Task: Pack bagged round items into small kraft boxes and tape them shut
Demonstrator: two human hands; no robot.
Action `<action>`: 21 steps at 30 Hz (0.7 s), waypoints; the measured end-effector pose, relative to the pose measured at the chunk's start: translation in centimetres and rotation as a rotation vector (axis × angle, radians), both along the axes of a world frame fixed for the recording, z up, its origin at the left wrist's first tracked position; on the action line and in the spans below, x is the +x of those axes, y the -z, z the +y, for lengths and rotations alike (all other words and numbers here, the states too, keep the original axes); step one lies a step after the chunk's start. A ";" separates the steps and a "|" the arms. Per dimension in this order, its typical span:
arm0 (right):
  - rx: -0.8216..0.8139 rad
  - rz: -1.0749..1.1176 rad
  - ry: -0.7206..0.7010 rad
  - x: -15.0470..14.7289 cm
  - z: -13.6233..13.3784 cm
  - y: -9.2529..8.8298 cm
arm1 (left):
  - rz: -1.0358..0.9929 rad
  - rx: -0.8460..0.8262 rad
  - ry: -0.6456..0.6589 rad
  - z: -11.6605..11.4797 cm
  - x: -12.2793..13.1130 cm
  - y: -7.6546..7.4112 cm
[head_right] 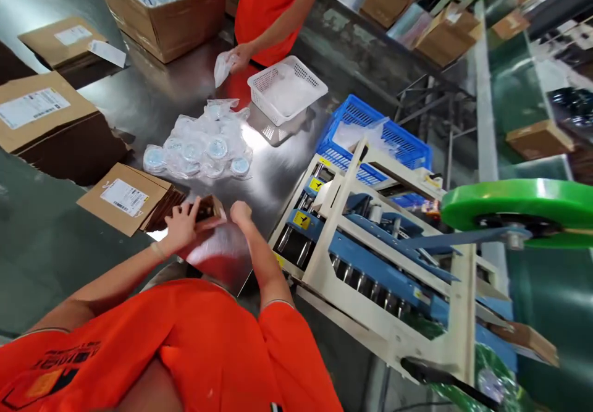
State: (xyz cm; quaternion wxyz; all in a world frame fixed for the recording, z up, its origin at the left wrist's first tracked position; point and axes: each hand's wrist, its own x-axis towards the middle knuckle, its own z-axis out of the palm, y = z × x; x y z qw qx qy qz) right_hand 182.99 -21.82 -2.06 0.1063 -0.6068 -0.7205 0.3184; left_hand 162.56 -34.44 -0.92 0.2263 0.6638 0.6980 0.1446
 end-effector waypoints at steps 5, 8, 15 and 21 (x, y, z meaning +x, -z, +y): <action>0.077 -0.188 0.010 -0.2 12.8 -1.0 | 0.189 -0.023 0.203 0.3 3.8 0.6; 0.087 -0.260 -0.062 -1.4 15.9 -0.1 | 0.191 0.025 0.240 0.5 3.9 1.6; 0.160 -0.275 -0.122 0.6 13.4 -0.7 | 0.108 0.066 0.263 0.7 2.3 1.8; 0.322 -0.186 -0.069 6.1 0.1 -4.3 | -0.250 0.112 0.361 3.0 3.2 3.4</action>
